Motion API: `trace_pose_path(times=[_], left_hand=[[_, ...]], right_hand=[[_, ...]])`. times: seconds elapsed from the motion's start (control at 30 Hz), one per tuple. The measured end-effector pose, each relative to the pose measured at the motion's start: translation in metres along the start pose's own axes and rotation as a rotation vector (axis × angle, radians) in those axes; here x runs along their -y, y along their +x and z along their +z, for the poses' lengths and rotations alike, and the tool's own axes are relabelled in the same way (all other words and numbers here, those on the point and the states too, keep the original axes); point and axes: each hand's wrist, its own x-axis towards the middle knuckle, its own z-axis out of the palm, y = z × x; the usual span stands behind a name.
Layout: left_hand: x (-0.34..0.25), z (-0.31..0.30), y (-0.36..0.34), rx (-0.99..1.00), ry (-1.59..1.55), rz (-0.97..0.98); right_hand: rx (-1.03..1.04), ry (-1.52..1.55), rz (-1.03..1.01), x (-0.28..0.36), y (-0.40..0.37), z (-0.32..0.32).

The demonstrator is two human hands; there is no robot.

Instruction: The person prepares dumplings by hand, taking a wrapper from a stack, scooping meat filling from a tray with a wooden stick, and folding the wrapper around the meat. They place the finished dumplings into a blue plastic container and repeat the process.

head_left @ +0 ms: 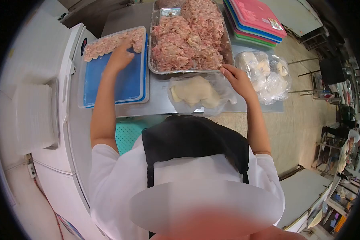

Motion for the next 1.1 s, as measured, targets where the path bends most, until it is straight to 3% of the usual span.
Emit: trace_pose_path(times=[0.03,0.13,0.23,0.33,0.37,0.4,0.47,0.53,0.6,0.7,0.8,0.9,1.0,1.1], left_hand=[[0.001,0.000,-0.001,-0.020,0.063,-0.046],[-0.009,0.010,-0.010,-0.137,0.046,0.188],[-0.029,0.028,-0.015,-0.132,0.080,0.139],[-0.104,0.037,-0.040,-0.280,0.253,0.239],[-0.119,0.051,-0.043,-0.292,0.162,0.332],[-0.134,0.067,-0.047,-0.305,0.071,0.423],[-0.168,0.107,-0.066,-0.133,-0.149,0.477],[-0.166,0.170,-0.085,0.088,-0.205,0.441],[-0.165,0.215,-0.096,0.333,-0.041,0.498],[-0.187,0.224,-0.119,0.063,0.146,0.550],[-0.182,0.228,-0.114,0.116,0.166,0.446],[-0.167,0.223,-0.107,0.178,-0.066,0.418],[-0.158,0.209,-0.106,0.204,-0.355,0.238],[-0.144,0.198,-0.108,0.137,-0.813,-0.220]], right_hand=[[0.020,-0.045,-0.026,-0.004,0.006,-0.008],[0.236,-0.475,-0.084,-0.020,0.034,-0.049],[0.268,-0.787,-0.155,-0.027,0.067,-0.071],[0.210,-0.903,-0.313,-0.061,0.087,-0.040],[0.129,-0.795,-0.595,-0.061,0.077,-0.031],[0.166,-0.803,-0.613,-0.051,0.069,-0.023],[0.237,-0.831,-0.633,-0.045,0.063,-0.027],[0.295,-0.877,-0.628,-0.043,0.066,-0.043],[0.320,-0.902,-0.597,-0.031,0.084,-0.072],[0.320,-0.864,-0.628,-0.039,0.100,-0.077],[0.396,-0.812,-0.618,-0.080,0.093,-0.033],[0.420,-0.697,-0.546,-0.069,0.071,-0.038],[0.370,-0.583,-0.606,-0.074,0.060,-0.042],[0.377,-0.613,-0.537,-0.077,0.074,-0.050]])
